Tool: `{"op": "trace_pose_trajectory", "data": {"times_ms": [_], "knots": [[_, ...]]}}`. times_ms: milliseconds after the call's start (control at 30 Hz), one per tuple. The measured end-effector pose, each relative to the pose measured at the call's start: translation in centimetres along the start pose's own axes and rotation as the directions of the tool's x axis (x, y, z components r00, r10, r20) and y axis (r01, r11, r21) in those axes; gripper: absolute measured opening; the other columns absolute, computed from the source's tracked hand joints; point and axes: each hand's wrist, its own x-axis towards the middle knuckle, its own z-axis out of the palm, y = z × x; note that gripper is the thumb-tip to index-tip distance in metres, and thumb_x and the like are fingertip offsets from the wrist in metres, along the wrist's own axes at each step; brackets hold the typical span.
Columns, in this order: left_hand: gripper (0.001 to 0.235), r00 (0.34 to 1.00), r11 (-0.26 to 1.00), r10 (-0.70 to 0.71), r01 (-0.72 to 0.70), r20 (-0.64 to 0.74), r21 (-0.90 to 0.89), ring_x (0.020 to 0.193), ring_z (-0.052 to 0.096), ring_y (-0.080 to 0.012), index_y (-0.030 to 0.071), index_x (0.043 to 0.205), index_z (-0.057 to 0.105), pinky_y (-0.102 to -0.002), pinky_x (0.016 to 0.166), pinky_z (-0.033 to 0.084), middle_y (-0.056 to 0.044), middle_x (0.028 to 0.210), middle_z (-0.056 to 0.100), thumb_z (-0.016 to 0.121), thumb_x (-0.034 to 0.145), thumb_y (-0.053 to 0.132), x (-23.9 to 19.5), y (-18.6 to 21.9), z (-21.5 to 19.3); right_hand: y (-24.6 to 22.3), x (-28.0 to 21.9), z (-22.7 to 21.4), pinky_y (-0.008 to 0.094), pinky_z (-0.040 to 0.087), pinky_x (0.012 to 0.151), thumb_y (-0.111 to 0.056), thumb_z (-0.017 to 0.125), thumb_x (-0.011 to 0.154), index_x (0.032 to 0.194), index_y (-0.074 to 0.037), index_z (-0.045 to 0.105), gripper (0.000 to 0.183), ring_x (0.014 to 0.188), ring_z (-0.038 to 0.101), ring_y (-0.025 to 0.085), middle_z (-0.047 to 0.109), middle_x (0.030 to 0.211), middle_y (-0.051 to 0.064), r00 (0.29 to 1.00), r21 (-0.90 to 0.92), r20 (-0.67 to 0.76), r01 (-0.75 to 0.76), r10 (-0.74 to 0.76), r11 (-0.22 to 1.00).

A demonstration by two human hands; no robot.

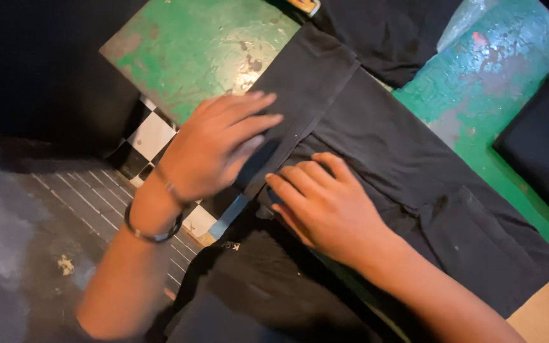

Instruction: The person folds a black t-shirt on a green table using a cardboard template as a guide. They align the template, fold the sleeves and sides, and smooth the fabric to create a neat rectangular shape.

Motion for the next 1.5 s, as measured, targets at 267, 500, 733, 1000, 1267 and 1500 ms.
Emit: {"op": "trace_pose_trajectory", "data": {"times_ms": [267, 500, 733, 1000, 1267, 1500], "knots": [[0.022, 0.992, 0.998, 0.012, -0.019, -0.125, -0.061, 0.134, 0.061, -0.0316, 0.012, 0.112, 0.075, -0.057, 0.117, 0.038, -0.009, 0.133, 0.070, 0.072, 0.091, 0.008, -6.7, 1.1, 1.0, -1.6, 2.0, 2.1, 0.040, 0.049, 0.082, -0.025, 0.053, 0.105, 0.110, -0.009, 0.068, 0.023, 0.071, 0.055, 0.025, 0.055, 0.080, 0.003, 0.979, -0.226, -0.163, 0.084, -0.123, 0.971], [0.005, 0.929, 0.997, 0.037, -0.059, -0.368, -0.049, 0.100, 0.072, -0.0270, 0.017, 0.094, 0.078, -0.046, 0.094, 0.051, -0.002, 0.106, 0.077, 0.080, 0.089, 0.017, -6.1, 0.5, 2.8, -1.1, 1.6, 3.3, 0.042, 0.052, 0.078, -0.009, 0.063, 0.097, 0.090, -0.008, 0.068, 0.009, 0.067, 0.057, 0.025, 0.057, 0.080, 0.010, 0.893, -0.309, -0.371, 0.138, -0.253, 0.941], [0.025, 0.973, 0.998, 0.058, -0.056, -0.225, 0.013, 0.087, 0.066, -0.0232, 0.018, 0.091, 0.074, -0.042, 0.087, 0.044, 0.000, 0.090, 0.066, 0.075, 0.091, 0.043, -5.8, 0.8, 2.3, 3.4, -1.3, 1.1, 0.041, 0.048, 0.076, -0.021, 0.063, 0.099, 0.087, -0.013, 0.064, 0.014, 0.088, 0.067, 0.026, 0.065, 0.090, 0.004, 0.972, 0.021, -0.233, -0.026, 0.030, 0.999], [0.045, 0.996, 0.965, 0.018, 0.007, -0.092, 0.264, 0.144, 0.049, -0.0294, 0.018, 0.147, 0.058, -0.049, 0.113, 0.036, -0.010, 0.154, 0.055, 0.057, 0.107, 0.037, 1.3, 0.1, 4.6, 7.1, -2.2, 2.6, 0.046, 0.043, 0.106, -0.035, 0.064, 0.100, 0.133, -0.008, 0.066, 0.043, 0.126, 0.062, 0.032, 0.068, 0.127, 0.014, 0.947, -0.042, -0.105, -0.308, 0.303, 0.950], [0.066, 0.973, 0.955, -0.064, -0.005, 0.222, 0.296, 0.156, 0.026, -0.0322, 0.014, 0.160, 0.039, -0.059, 0.121, 0.021, -0.015, 0.167, 0.035, 0.048, 0.104, 0.049, 2.2, 0.3, 4.9, 5.6, -3.0, 3.6, 0.054, 0.024, 0.122, -0.037, 0.049, 0.107, 0.157, -0.006, 0.044, 0.059, 0.152, 0.035, 0.036, 0.042, 0.161, 0.020, 0.933, 0.005, 0.028, -0.359, 0.359, 0.933], [0.049, 0.950, 0.923, -0.205, 0.108, 0.234, 0.369, 0.143, 0.045, -0.0285, 0.025, 0.138, 0.058, -0.057, 0.115, 0.033, -0.007, 0.148, 0.052, 0.050, 0.101, 0.056, 4.0, 1.0, 5.2, 3.7, -6.6, -2.3, 0.064, 0.024, 0.118, -0.039, 0.046, 0.106, 0.156, -0.001, 0.039, 0.063, 0.146, 0.040, 0.043, 0.046, 0.154, 0.025, 0.942, 0.292, 0.202, -0.321, 0.270, 0.901]]}}
